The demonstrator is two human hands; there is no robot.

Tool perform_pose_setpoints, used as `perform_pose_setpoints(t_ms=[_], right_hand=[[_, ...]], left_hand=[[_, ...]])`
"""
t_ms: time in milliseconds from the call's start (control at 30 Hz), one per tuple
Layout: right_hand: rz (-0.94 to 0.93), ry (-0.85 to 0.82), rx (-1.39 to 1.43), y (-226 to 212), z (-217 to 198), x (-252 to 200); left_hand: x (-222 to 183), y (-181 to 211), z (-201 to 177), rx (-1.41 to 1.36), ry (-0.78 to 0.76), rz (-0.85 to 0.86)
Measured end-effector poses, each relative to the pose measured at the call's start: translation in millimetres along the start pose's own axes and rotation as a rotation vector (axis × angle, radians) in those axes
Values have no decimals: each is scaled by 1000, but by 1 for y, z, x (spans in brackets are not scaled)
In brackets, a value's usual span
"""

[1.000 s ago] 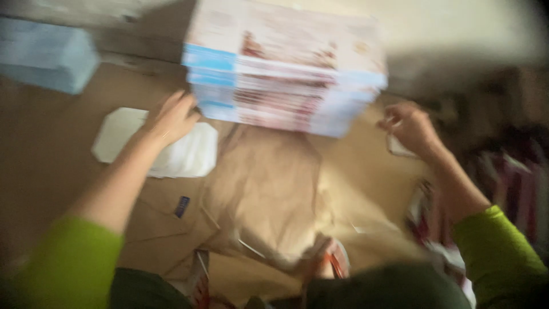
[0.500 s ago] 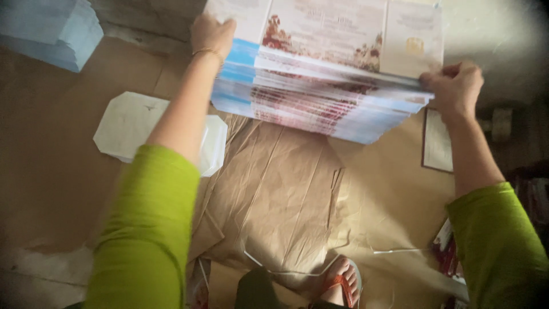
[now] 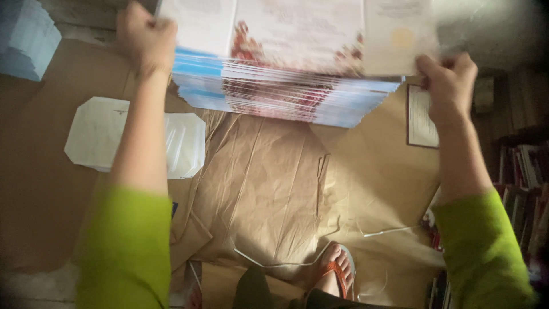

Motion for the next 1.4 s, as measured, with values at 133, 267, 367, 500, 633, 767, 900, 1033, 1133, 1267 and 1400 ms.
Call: perform_pose_setpoints(t_ms=[133, 267, 367, 500, 633, 767, 900, 1033, 1133, 1267, 1400], right_hand=[[306, -173, 499, 12, -79, -79], [-64, -83, 47, 62, -144, -154], [-215, -177, -191, 145, -122, -216], [-523, -340, -199, 103, -39, -299], [-573, -616, -688, 163, 32, -360], [-829, -626, -611, 154, 33, -374], [-838, -723, -539, 144, 27, -373], [-818, -748, -533, 142, 32, -373], [-945, -697, -547, 158, 40, -378], [-1032, -591, -503, 160, 45, -381], [-1007, -599, -512, 165, 47, -383]], left_hand=[[-76, 57, -96, -295, -298, -434], [-168, 76, -137, -310, -583, -390], [-223, 101, -134, -203, -637, -280], [-327, 117, -89, 2, -492, 204], [-416, 87, -45, 128, -646, 281], [-423, 72, -39, 82, -901, 122], [-441, 48, -18, -18, -763, 357], [-472, 29, 2, 54, -940, 279], [-487, 18, 11, 148, -876, 361], [-484, 22, 10, 153, -866, 359], [-484, 30, 12, 217, -925, 313]])
Point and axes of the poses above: each hand's wrist, its own x-axis towards the middle knuckle, its own z-axis out of the palm, y = z × x, the point moved 4 cm from there along x, towards the middle knuckle, and after that the axes turned 15 degrees about y, right-handed, at the moved point
